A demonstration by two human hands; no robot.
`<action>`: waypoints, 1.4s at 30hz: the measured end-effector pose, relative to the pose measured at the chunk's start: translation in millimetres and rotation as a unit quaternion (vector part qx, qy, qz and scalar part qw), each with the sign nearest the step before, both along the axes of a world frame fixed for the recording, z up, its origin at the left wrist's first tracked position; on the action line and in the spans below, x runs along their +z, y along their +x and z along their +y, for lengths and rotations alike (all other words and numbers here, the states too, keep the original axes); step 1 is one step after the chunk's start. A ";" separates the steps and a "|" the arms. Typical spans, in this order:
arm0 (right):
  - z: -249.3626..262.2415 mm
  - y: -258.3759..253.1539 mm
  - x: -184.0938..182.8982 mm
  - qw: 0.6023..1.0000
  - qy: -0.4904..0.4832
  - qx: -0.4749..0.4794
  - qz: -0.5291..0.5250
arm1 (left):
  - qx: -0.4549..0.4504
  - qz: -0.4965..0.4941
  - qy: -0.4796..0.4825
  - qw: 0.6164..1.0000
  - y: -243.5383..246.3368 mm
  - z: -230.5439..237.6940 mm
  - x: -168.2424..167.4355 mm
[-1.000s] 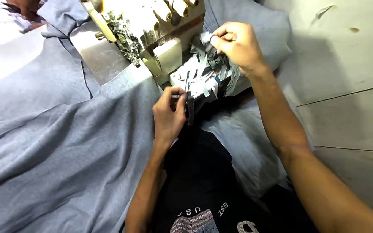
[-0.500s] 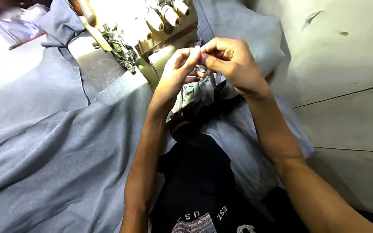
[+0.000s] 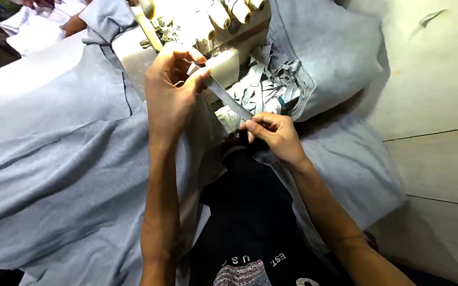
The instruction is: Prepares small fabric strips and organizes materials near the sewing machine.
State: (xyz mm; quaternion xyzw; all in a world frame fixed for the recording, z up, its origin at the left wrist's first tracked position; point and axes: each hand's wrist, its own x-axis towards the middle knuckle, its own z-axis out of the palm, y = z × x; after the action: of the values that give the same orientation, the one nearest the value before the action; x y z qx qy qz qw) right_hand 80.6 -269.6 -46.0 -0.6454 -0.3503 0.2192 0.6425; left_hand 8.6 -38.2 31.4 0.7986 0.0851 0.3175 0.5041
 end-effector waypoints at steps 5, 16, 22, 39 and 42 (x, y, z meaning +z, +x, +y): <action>-12.3 8.7 -15.6 0.988 -0.093 -0.033 -0.118 | 0.040 0.058 0.131 0.989 -8.3 19.8 -0.4; 47.8 111.4 -5.0 0.868 -0.281 -0.217 -0.347 | 0.031 0.132 0.244 0.960 -2.9 19.0 -25.1; 38.7 151.4 38.7 0.862 -0.267 -0.259 -0.344 | 0.038 0.118 0.248 0.961 -3.6 19.9 -30.0; 58.2 132.9 18.8 0.883 -0.224 -0.107 -0.399 | 0.041 0.045 0.264 0.962 -4.1 8.6 -29.6; 48.5 149.0 37.3 0.929 -0.087 -0.141 -0.332 | 0.021 -0.009 0.179 0.983 11.3 -19.3 -21.5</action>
State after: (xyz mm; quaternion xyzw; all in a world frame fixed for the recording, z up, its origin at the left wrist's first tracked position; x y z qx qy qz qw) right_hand 229.7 -221.1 -8.7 -0.7777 -0.4279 -0.0707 0.4551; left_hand 20.0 -57.5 9.9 0.8711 0.0389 0.3457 0.3466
